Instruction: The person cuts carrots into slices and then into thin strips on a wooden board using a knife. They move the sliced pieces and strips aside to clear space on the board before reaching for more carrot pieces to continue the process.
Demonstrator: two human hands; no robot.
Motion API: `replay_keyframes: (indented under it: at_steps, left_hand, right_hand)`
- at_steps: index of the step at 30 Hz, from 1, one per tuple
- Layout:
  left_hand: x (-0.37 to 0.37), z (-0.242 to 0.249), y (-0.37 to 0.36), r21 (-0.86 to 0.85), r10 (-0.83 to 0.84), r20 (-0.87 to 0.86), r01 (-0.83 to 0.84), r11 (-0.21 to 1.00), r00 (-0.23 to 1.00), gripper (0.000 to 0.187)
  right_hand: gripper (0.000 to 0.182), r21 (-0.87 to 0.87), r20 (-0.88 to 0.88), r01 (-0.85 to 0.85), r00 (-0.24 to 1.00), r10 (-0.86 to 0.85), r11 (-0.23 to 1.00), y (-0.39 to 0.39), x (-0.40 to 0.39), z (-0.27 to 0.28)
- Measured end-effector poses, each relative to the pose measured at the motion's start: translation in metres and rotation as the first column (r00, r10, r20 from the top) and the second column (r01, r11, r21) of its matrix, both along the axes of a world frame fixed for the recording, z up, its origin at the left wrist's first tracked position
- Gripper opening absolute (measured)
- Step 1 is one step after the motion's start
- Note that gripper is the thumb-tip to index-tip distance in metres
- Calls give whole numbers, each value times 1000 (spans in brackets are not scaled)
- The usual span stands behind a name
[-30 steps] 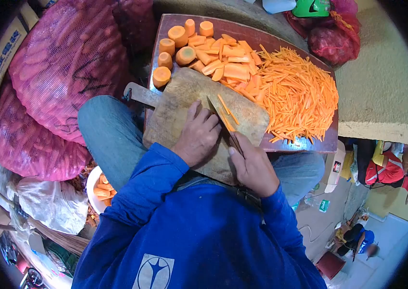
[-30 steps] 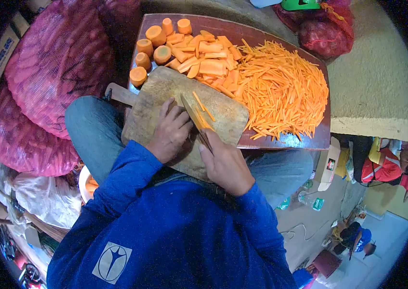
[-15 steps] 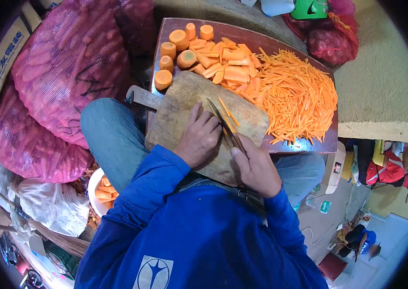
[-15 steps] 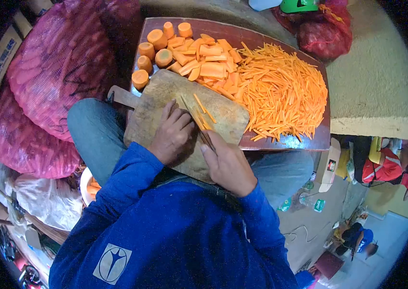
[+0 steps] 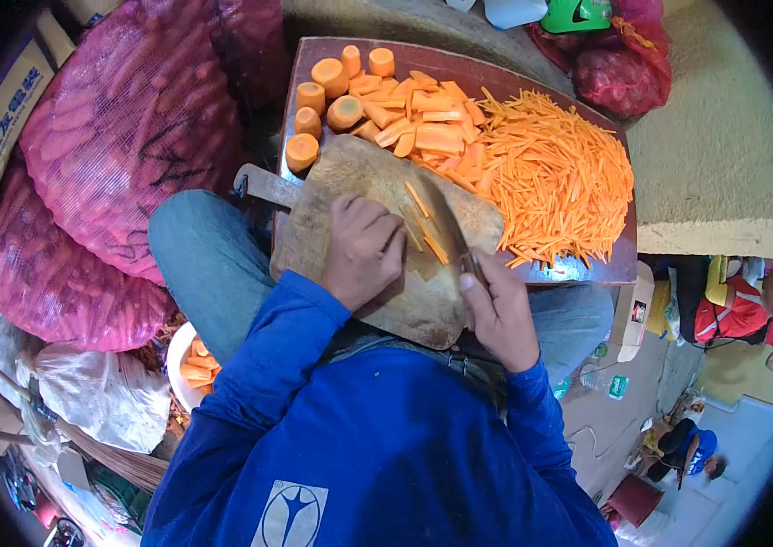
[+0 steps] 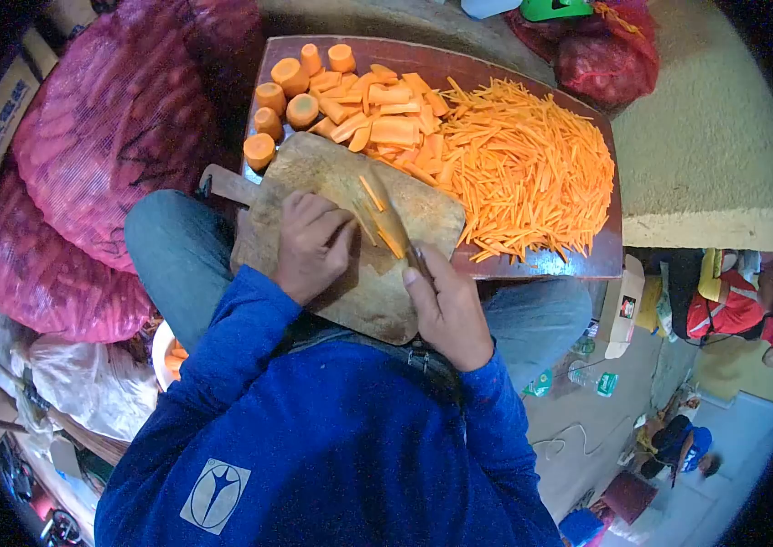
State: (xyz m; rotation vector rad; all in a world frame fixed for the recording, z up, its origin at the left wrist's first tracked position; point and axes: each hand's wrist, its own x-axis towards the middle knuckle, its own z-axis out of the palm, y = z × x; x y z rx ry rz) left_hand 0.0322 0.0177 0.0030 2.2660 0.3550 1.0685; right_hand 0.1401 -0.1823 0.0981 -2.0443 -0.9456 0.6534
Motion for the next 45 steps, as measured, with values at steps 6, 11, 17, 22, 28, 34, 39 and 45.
replay_keyframes:
  at_steps: [6,11,17,22,28,34,39,45]
  left_hand:
    - [-4,1,5,-179,127,28,-120,976,992,10]
    - [-4,-2,5,-223,114,-15,-114,968,993,7]
    - [-4,0,5,-141,86,-99,-100,985,991,6]
    - [-3,-2,5,-111,85,-142,-101,989,986,6]
    - [25,26,5,-32,-17,-105,14,999,994,19]
    - [125,85,-5,173,-227,-75,237,956,971,46]
    - [213,67,-27,356,-273,-350,397,846,896,64]
    - [227,55,6,395,-138,-378,295,870,915,53]
  right_hand:
    - [29,-32,-171,-80,983,73,996,-2,-11,-11]
    - [34,39,115,-126,986,121,991,-14,33,-20]
    - [37,27,327,68,942,-73,997,-43,109,-25]
    - [36,77,431,214,873,-226,974,-45,123,0]
    - [40,93,766,-14,639,-63,996,-45,114,-7]
    - [43,-21,797,-18,603,28,1000,-55,100,-10]
    - [42,-91,828,-35,552,95,995,-62,94,-13]
    - [43,-46,776,-32,629,56,998,-70,86,-17]
